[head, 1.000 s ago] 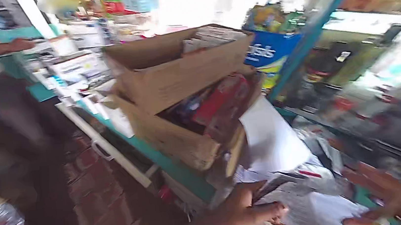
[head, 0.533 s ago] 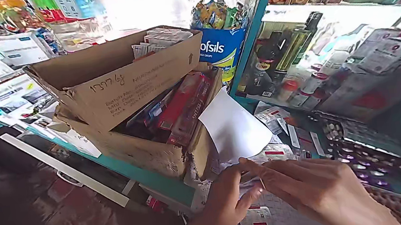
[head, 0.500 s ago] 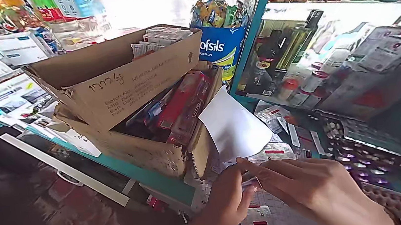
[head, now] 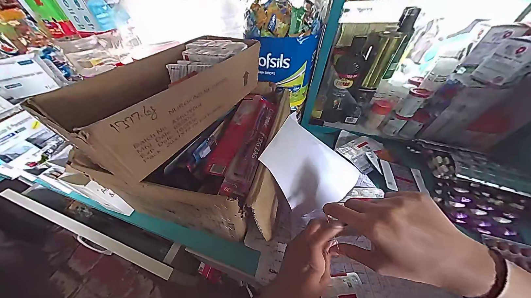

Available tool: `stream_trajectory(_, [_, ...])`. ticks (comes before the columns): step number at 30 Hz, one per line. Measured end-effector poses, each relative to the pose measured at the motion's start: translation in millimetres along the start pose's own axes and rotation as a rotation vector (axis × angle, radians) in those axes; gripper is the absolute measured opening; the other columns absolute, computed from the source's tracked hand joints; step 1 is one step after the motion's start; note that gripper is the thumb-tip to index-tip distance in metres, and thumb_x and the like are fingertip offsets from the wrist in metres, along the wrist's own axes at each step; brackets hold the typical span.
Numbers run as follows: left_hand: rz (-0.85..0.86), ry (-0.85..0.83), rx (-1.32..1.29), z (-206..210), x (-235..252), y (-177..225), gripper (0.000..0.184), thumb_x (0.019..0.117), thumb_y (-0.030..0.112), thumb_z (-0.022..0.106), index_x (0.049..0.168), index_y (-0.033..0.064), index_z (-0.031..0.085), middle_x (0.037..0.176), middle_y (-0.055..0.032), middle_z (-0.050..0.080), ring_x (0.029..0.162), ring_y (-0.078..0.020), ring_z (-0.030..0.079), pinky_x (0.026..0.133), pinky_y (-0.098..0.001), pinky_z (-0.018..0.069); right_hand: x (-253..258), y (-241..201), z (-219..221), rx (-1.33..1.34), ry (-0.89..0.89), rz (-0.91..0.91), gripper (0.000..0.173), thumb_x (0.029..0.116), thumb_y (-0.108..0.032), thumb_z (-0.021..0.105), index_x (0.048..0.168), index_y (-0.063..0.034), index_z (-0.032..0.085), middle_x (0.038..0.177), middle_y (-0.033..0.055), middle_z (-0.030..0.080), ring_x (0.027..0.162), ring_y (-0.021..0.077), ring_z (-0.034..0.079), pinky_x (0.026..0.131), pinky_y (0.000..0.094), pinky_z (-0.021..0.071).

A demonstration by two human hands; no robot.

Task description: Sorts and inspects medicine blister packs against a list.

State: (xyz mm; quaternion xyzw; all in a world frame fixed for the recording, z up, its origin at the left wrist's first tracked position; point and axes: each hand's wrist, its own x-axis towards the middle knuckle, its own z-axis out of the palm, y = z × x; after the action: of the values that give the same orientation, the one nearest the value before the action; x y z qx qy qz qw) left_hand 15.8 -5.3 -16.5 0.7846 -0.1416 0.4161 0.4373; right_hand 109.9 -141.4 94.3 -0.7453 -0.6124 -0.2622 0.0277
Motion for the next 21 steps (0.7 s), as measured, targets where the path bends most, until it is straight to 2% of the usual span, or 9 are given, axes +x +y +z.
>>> stream_trajectory(2, [-0.005,-0.05,0.019,-4,5,4,0.028,0.0938,-0.004,0.056,0.121,0.0029,0.062,0.106,-0.0185,0.064,0.094,-0.0212,0.067,0.083,-0.0251,0.0543,1,-2,-3,-0.01,-0.008,-0.005,0.04,0.0823,-0.049,0.056,0.097,-0.0145,0.071,0.057,0.0011,0.05,0.04,0.0221,0.048,0.036,0.0364,0.0317])
stream_trajectory(4, [0.025,-0.051,-0.009,-4,4,1,0.017,0.0995,0.0,0.054,0.115,0.0031,0.06,0.109,-0.0168,0.063,0.099,-0.0172,0.066,0.089,-0.0211,0.0527,0,-3,-9,-0.034,-0.01,-0.014,0.04,0.0841,-0.05,0.054,0.096,-0.0147,0.07,0.056,0.001,0.05,0.041,0.0226,0.048,0.037,0.0366,0.0326])
stream_trajectory(8, [0.05,-0.05,-0.043,-3,0,0,0.011,0.0984,0.002,0.057,0.106,0.0054,0.065,0.115,-0.0163,0.062,0.105,-0.015,0.064,0.092,-0.02,0.0521,-1,-6,-18,-0.064,-0.025,-0.023,0.046,0.0823,-0.056,0.055,0.095,-0.0144,0.071,0.053,0.001,0.05,0.04,0.0223,0.047,0.04,0.0364,0.0319])
stream_trajectory(11, [0.06,-0.007,-0.007,-5,-2,-1,0.009,0.0976,0.001,0.054,0.091,0.005,0.058,0.11,-0.014,0.063,0.102,-0.0119,0.064,0.089,-0.0176,0.0518,-1,-5,-18,-0.086,-0.022,0.022,0.052,0.0803,-0.061,0.057,0.095,-0.0137,0.071,0.052,0.0023,0.049,0.039,0.0244,0.048,0.039,0.0378,0.0321])
stream_trajectory(14, [0.071,0.089,-0.026,-1,-8,-3,0.013,0.1033,0.01,0.051,0.091,0.0082,0.054,0.112,-0.0057,0.063,0.107,-0.0017,0.062,0.092,-0.0149,0.0511,-10,6,-23,0.083,-0.152,0.187,0.064,0.076,-0.072,0.063,0.097,-0.0127,0.073,0.053,0.0041,0.054,0.045,0.0277,0.056,0.041,0.0447,0.0396])
stream_trajectory(16, [0.111,0.142,-0.037,1,-10,-3,0.012,0.1021,0.012,0.053,0.09,0.0116,0.051,0.112,0.0002,0.063,0.11,0.003,0.06,0.094,-0.0135,0.0502,-18,5,-21,0.333,-0.293,0.302,0.06,0.079,-0.066,0.071,0.097,-0.0093,0.072,0.06,0.0097,0.059,0.053,0.0325,0.061,0.048,0.0522,0.0436])
stream_trajectory(17, [0.117,0.161,-0.043,0,-12,-2,0.013,0.1021,0.014,0.055,0.09,0.013,0.05,0.113,0.0032,0.062,0.111,0.0049,0.059,0.095,-0.0131,0.0492,-22,0,-14,0.419,-0.266,0.335,0.056,0.0818,-0.063,0.07,0.092,-0.0079,0.071,0.058,0.0101,0.058,0.052,0.0324,0.06,0.047,0.0525,0.0429])
stream_trajectory(19, [0.096,0.203,-0.034,-6,-15,-4,0.015,0.1013,0.017,0.059,0.09,0.0161,0.049,0.101,0.0072,0.058,0.097,0.0087,0.057,0.088,-0.01,0.0473,-31,-21,6,0.536,-0.042,0.378,0.048,0.0877,-0.054,0.069,0.087,-0.0054,0.07,0.053,0.0073,0.053,0.045,0.0265,0.056,0.043,0.0457,0.0406])
stream_trajectory(21, [0.075,0.254,-0.062,-13,-12,-4,0.012,0.0985,0.019,0.063,0.099,0.022,0.052,0.096,0.0146,0.058,0.088,0.0128,0.056,0.08,-0.0065,0.0468,-38,-43,19,0.717,0.126,0.4,0.037,0.0945,-0.036,0.07,0.099,0.0005,0.067,0.062,0.0076,0.061,0.053,0.021,0.061,0.048,0.0386,0.0482])
